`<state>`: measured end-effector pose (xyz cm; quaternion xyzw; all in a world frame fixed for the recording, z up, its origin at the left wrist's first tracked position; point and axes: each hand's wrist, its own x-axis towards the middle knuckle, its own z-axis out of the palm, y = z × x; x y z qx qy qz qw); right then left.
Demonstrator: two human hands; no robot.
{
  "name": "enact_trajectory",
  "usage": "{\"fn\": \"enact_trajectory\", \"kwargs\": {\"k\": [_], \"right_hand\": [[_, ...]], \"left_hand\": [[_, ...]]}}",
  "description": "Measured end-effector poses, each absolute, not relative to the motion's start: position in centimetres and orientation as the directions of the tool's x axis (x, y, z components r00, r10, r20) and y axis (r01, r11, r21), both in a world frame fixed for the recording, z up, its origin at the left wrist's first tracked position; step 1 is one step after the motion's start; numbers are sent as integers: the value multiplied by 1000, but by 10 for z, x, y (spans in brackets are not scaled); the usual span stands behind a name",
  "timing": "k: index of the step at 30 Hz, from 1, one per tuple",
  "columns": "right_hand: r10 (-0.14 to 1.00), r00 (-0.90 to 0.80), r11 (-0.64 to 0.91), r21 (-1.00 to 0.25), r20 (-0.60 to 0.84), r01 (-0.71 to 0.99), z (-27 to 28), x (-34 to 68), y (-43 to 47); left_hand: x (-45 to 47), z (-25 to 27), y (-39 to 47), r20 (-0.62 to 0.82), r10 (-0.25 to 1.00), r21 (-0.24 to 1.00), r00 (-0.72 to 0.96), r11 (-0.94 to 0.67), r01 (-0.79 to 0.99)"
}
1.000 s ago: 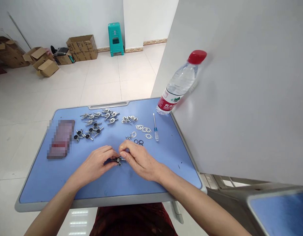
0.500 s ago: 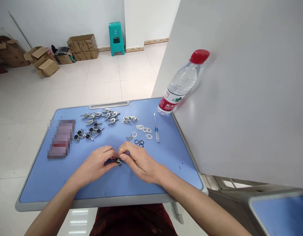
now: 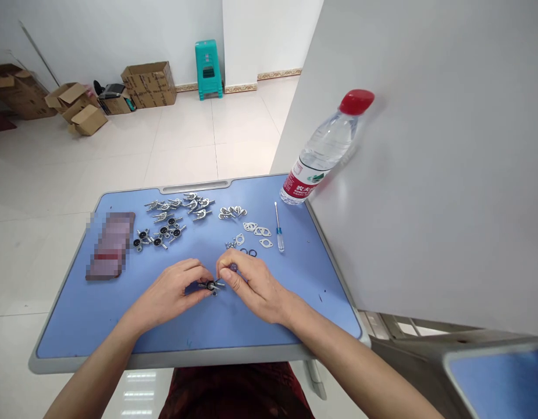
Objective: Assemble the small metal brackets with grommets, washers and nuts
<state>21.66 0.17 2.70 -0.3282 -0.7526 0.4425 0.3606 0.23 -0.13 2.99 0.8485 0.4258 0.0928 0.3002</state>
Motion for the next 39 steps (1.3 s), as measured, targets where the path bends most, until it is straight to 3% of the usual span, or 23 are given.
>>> {"fn": "enact_trajectory", "kwargs": {"k": [9, 21, 24, 28, 31, 39], "right_hand": [[779, -590, 398, -894, 211, 206, 24, 214, 2], [798, -554, 425, -874, 238, 237, 30, 220, 3], [776, -604, 458, -822, 183, 338, 34, 224, 3], [679, -733, 569, -660, 40, 490, 31, 221, 1], [667, -745, 609, -564, -17, 558, 25, 217, -1], [680, -731, 604, -527, -50, 598, 22, 215, -3]], "left_hand": [[4, 27, -1, -89, 782, 587, 617, -460, 667], [3, 28, -1, -100, 778, 597, 621, -452, 662], [2, 29, 0, -103, 771, 608, 628, -451, 653], [2, 29, 1, -105, 781, 611, 615, -438, 660], [3, 30, 0, -115, 793, 605, 598, -422, 676], [3, 32, -1, -125, 806, 625, 579, -389, 677]]}}
